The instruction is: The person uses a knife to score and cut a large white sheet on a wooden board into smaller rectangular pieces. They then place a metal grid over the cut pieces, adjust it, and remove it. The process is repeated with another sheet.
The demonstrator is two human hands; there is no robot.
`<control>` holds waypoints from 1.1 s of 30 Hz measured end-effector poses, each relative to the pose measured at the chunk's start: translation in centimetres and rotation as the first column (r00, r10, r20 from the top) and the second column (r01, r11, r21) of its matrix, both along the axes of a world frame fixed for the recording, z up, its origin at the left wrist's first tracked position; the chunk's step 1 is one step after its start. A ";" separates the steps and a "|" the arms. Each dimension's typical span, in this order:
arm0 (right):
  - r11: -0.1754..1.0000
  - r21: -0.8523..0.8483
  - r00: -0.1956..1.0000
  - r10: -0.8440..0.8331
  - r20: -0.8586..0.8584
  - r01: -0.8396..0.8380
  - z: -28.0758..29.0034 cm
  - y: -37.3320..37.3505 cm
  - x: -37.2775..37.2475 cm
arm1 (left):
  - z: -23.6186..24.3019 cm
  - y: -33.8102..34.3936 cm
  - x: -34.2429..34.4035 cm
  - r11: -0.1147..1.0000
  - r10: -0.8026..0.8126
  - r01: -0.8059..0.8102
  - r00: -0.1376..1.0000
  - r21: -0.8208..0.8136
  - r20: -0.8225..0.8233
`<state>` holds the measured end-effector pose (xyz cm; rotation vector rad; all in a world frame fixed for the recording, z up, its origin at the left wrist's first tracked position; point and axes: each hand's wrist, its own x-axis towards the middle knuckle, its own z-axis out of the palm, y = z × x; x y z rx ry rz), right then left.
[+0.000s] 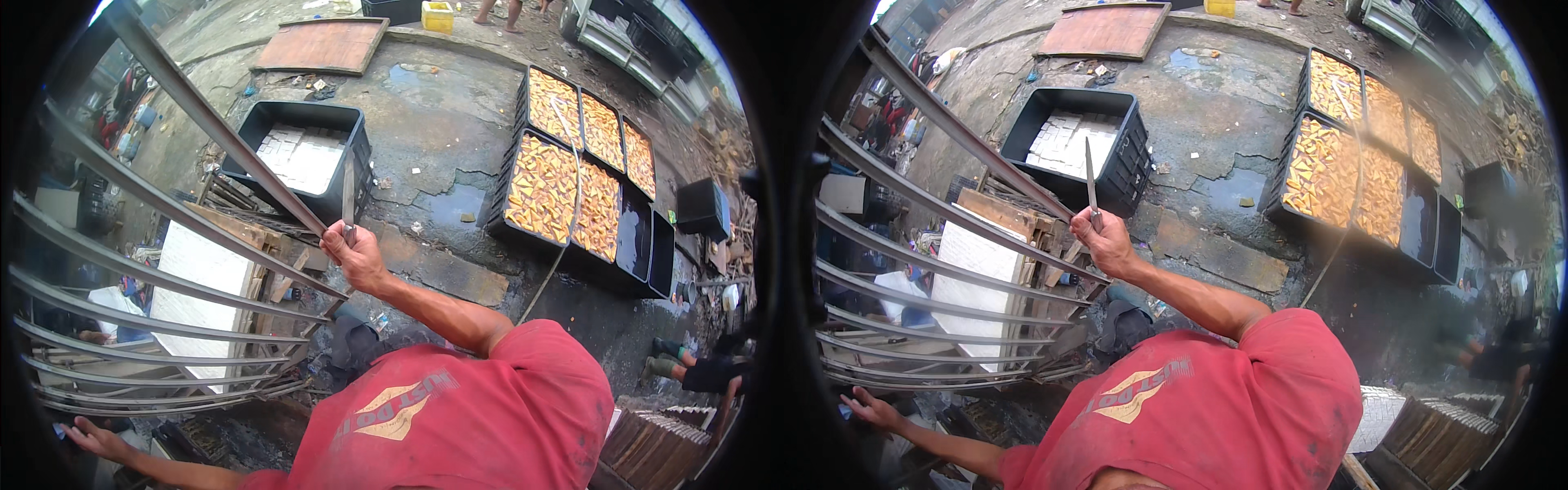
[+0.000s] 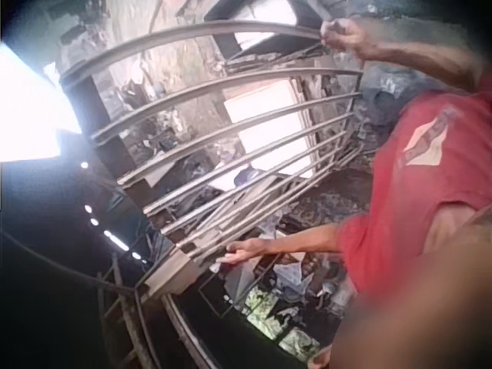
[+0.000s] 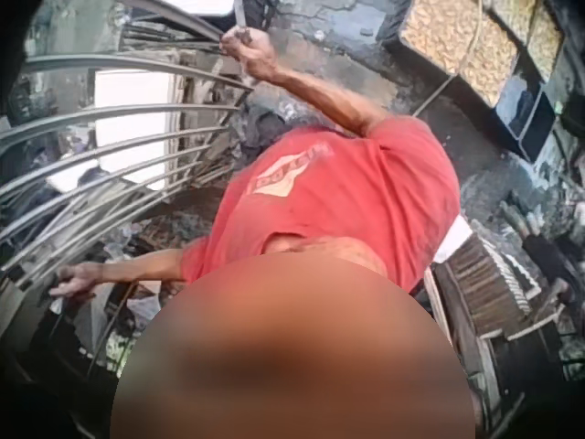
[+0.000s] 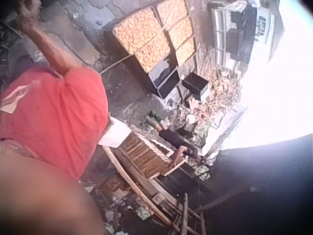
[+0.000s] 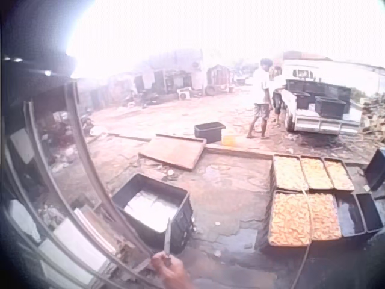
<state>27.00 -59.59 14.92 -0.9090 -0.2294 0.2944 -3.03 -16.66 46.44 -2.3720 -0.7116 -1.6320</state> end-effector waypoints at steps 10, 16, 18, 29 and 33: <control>0.795 -0.576 0.982 0.163 -0.096 -0.188 -4.9 21.7 -2.3 | -28.5 14.0 -11.2 -0.130 -0.173 0.560 0.800 -0.818 0.574; 0.310 -0.950 0.955 0.291 0.061 -0.034 -8.2 35.4 1.6 | -40.1 25.4 -10.0 0.108 -0.142 0.655 0.755 -0.748 0.640; 0.250 -0.968 0.933 0.338 0.124 0.038 -8.8 39.0 3.3 | -43.4 27.7 -8.9 0.101 -0.077 0.643 0.766 -0.760 0.638; 0.238 -0.970 0.925 0.358 0.125 0.039 -12.2 42.0 6.7 | -48.3 24.8 -7.7 0.329 -0.043 0.432 0.895 -0.840 0.444; 0.442 -0.895 0.869 0.465 0.168 -0.064 -13.7 48.7 11.1 | -47.9 30.4 -5.1 0.318 -0.028 0.420 0.900 -0.850 0.435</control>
